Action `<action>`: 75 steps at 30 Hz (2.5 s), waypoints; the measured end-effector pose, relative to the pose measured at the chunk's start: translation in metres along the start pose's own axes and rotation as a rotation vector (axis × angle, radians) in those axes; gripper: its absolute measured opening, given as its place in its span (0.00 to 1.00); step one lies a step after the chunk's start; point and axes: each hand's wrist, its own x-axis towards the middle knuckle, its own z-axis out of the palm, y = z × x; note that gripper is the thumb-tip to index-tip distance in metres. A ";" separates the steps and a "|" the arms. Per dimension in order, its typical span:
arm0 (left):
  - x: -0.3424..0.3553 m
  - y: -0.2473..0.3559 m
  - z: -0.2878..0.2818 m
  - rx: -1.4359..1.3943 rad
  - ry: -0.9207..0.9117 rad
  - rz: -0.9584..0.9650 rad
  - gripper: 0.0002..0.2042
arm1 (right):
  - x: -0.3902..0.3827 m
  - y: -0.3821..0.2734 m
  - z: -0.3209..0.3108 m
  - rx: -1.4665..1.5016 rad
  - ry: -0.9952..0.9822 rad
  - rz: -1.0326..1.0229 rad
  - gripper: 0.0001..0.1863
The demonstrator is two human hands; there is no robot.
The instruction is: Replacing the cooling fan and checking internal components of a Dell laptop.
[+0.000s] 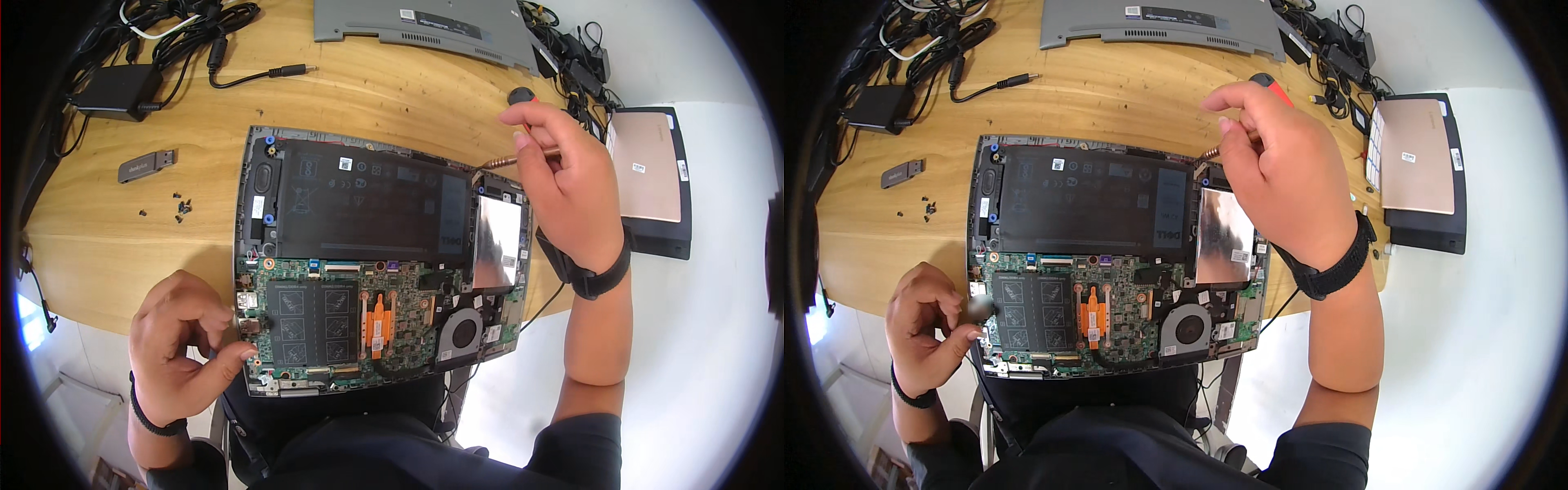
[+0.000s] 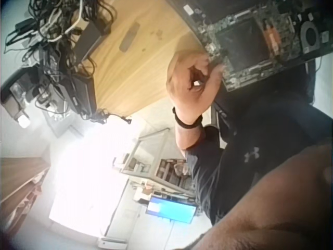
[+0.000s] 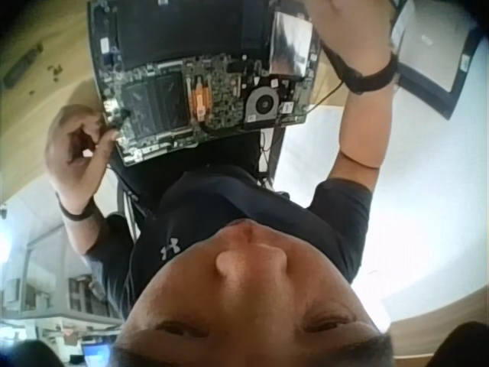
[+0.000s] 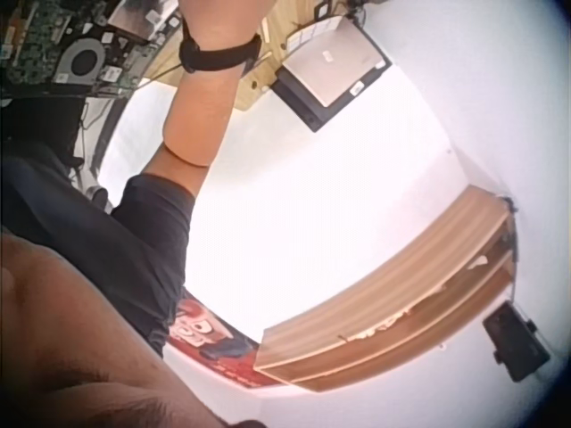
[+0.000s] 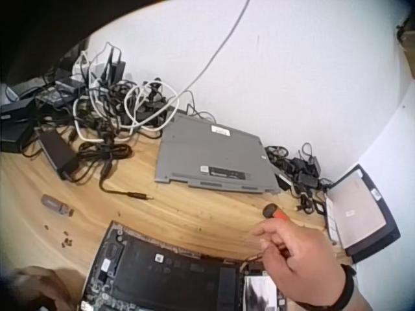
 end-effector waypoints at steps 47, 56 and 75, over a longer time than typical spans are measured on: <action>-0.003 0.000 -0.006 -0.034 -0.043 -0.057 0.19 | -0.001 0.003 -0.005 0.067 -0.074 -0.071 0.06; -0.006 0.003 -0.004 0.015 0.005 -0.085 0.20 | -0.005 -0.010 0.014 -0.065 0.103 -0.139 0.08; -0.003 -0.006 -0.003 -0.012 -0.032 0.038 0.18 | -0.024 -0.025 -0.008 -0.153 0.174 0.015 0.14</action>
